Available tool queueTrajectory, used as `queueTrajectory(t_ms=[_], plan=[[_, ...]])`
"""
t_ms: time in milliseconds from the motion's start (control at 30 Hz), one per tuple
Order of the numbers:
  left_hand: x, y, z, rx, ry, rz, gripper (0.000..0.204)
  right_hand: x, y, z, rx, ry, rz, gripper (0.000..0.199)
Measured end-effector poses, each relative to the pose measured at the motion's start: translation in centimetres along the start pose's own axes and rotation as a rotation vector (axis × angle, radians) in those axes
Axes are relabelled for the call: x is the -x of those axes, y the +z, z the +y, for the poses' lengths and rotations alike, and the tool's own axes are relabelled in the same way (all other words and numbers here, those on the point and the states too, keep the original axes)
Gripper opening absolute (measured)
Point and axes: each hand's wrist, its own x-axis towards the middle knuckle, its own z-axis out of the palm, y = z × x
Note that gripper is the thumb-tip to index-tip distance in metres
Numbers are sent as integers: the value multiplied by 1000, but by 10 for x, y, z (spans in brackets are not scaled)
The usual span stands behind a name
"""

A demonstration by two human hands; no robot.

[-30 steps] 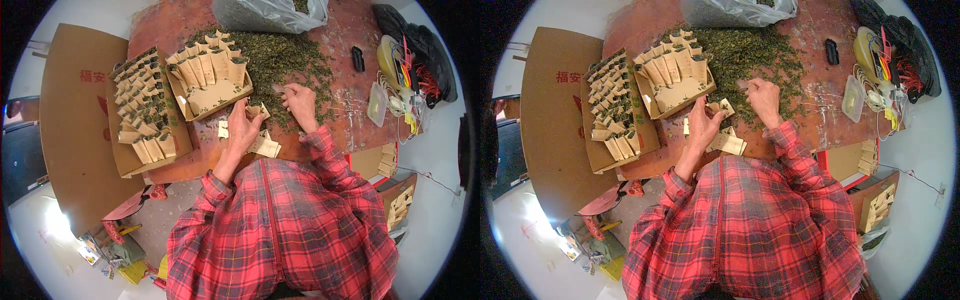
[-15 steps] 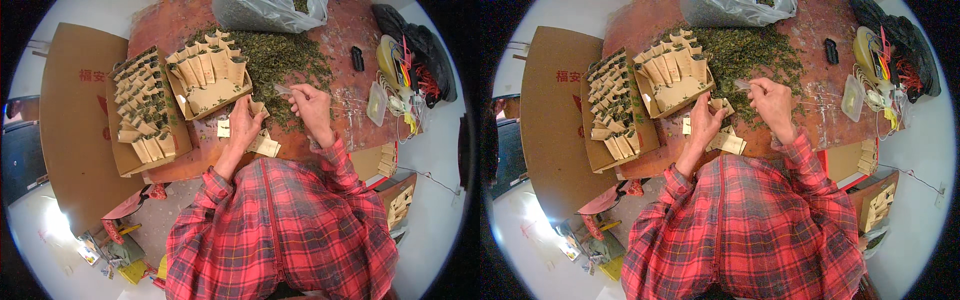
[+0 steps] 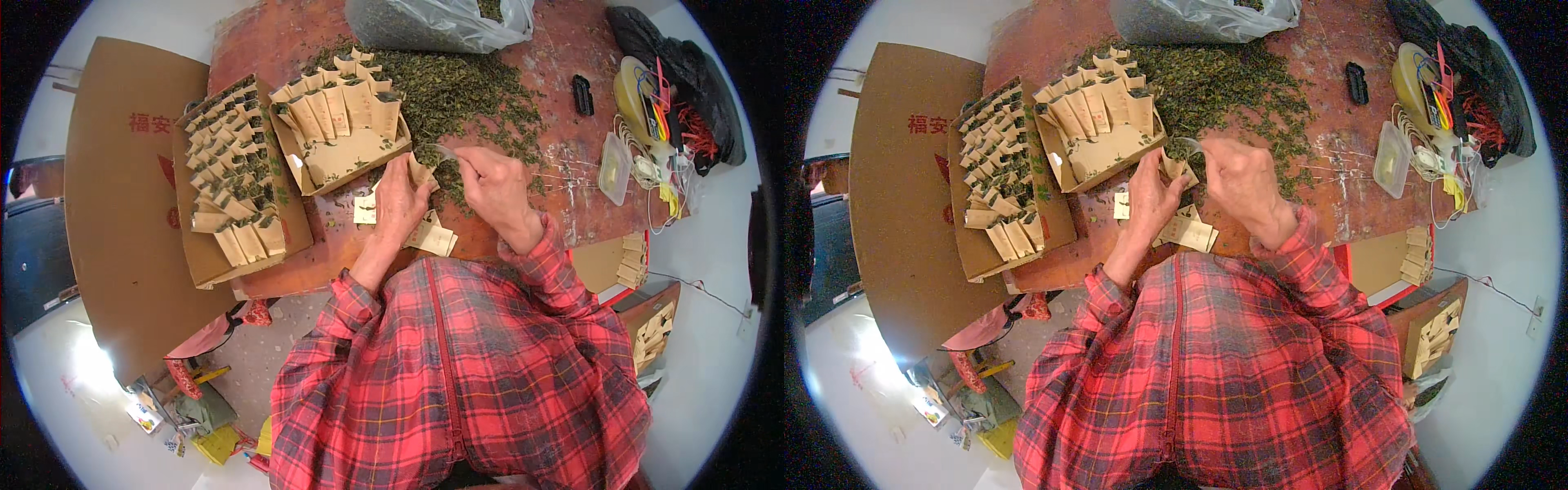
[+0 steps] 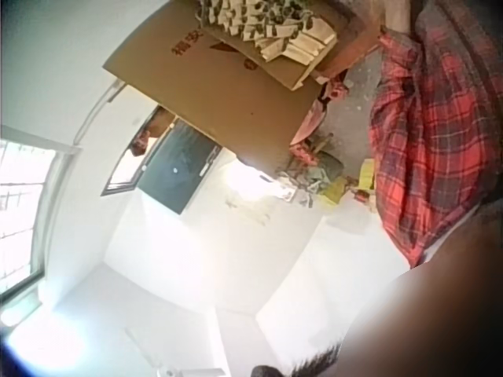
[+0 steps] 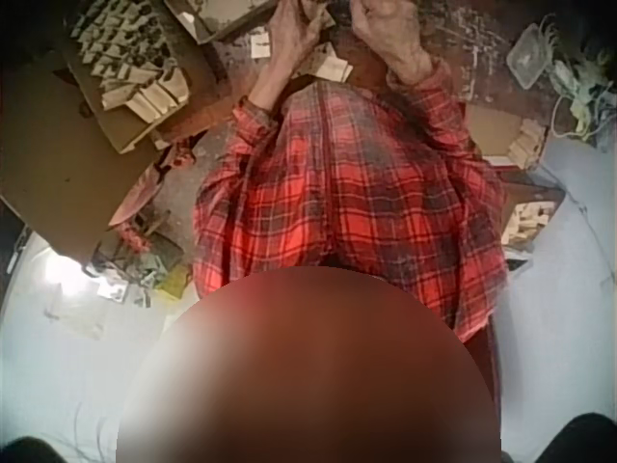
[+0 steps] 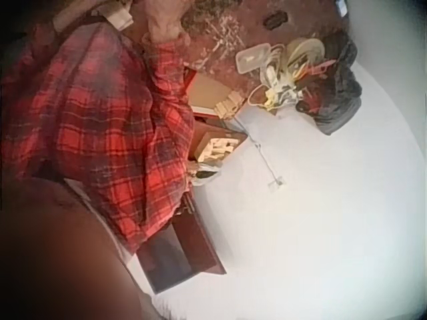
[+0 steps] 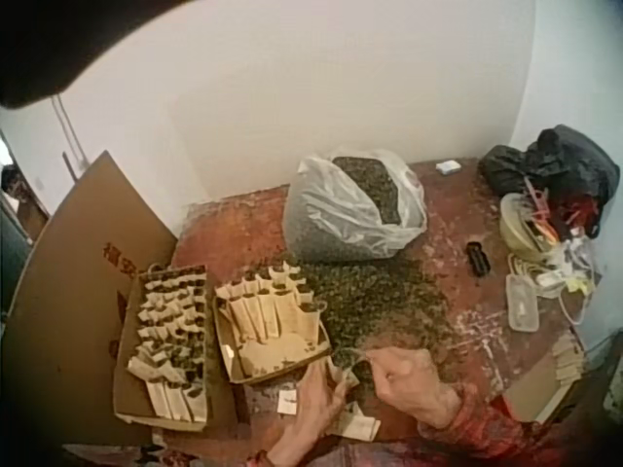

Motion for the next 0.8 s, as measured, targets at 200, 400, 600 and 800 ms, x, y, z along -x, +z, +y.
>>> queueTrajectory(t_ms=[200, 400, 600, 800], plan=[[-3, -2, -1, -4, 18, 4, 56, 3, 3, 0, 145, -71, -118, 16], [-2, -3, 0, -20, 55, 14, 57, 2, -2, -10, 138, -122, -83, 16], [0, -3, -2, -29, 43, 0, 58, 4, -2, -14, 174, -157, -86, 22], [-1, -3, 0, -34, 41, 2, 57, 4, 1, -16, 205, -167, -128, 25]])
